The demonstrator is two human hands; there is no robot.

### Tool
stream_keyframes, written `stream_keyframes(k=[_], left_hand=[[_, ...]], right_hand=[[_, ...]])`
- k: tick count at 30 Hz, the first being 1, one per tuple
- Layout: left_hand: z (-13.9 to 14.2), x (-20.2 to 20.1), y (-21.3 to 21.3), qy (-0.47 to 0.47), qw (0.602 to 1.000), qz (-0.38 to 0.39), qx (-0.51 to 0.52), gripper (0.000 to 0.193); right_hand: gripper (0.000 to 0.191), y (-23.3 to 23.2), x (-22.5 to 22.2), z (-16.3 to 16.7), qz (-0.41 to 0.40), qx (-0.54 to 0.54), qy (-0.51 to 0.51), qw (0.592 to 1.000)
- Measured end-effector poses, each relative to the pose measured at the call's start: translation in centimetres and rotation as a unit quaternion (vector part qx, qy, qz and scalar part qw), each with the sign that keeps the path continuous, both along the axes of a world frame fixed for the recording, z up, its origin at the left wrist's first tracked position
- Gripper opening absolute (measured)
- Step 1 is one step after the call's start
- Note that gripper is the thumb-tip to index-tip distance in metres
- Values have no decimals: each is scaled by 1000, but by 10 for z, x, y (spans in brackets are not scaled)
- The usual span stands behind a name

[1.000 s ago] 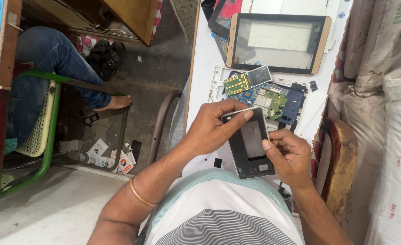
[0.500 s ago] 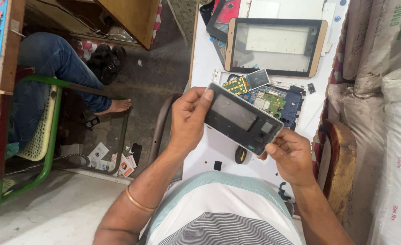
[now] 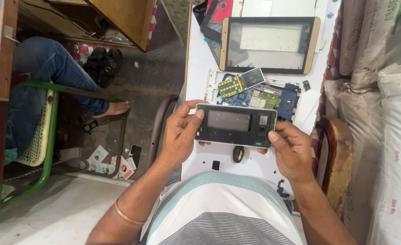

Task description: The person disassembles a mobile phone at a workbench. They use a screwdriver to remove screws from the phone's back cover, pry the cover open by hand, separate the frame from the housing, and lift the battery out of the phone body.

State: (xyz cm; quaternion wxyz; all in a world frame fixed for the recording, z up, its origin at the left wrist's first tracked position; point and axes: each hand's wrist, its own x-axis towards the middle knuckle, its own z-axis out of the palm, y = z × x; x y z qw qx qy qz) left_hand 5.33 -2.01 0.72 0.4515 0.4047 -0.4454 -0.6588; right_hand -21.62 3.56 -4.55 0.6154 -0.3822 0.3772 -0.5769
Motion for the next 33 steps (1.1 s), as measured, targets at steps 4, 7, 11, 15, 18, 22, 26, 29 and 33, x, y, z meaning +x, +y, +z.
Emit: stream_keyframes(k=[4,7,11,15,18,22,26,29,33], left_hand=[[0,12,9,-86,995,-44,8,28],[0,20,15,-140,987,-78,28,26],[2,26,16,-180,971,-144,60,23],[3,24,15,-191,957,-191,103,20],[3,23,16,-193,953,-208,102,20],[0,22,18,-181,960,-198,86,20],[-6,12,28,-201,969,-142,21,24],[-10,4,33,-156,984,-86,21,22],[-12,-2,27,-75,995,-39,45,21]], right_hand=[[23,0,0,1,-34,0,55,998],[22,3,-1,2,-41,-2,118,992],[22,2,-1,1,-59,9,127,990],[23,0,-1,2,-81,20,148,985],[23,0,-2,4,-85,16,163,983],[24,-1,-2,7,-89,11,188,978],[24,-1,-4,10,-101,2,209,973],[23,-1,-3,11,-107,-2,186,977],[21,-2,-3,9,-122,1,140,983]])
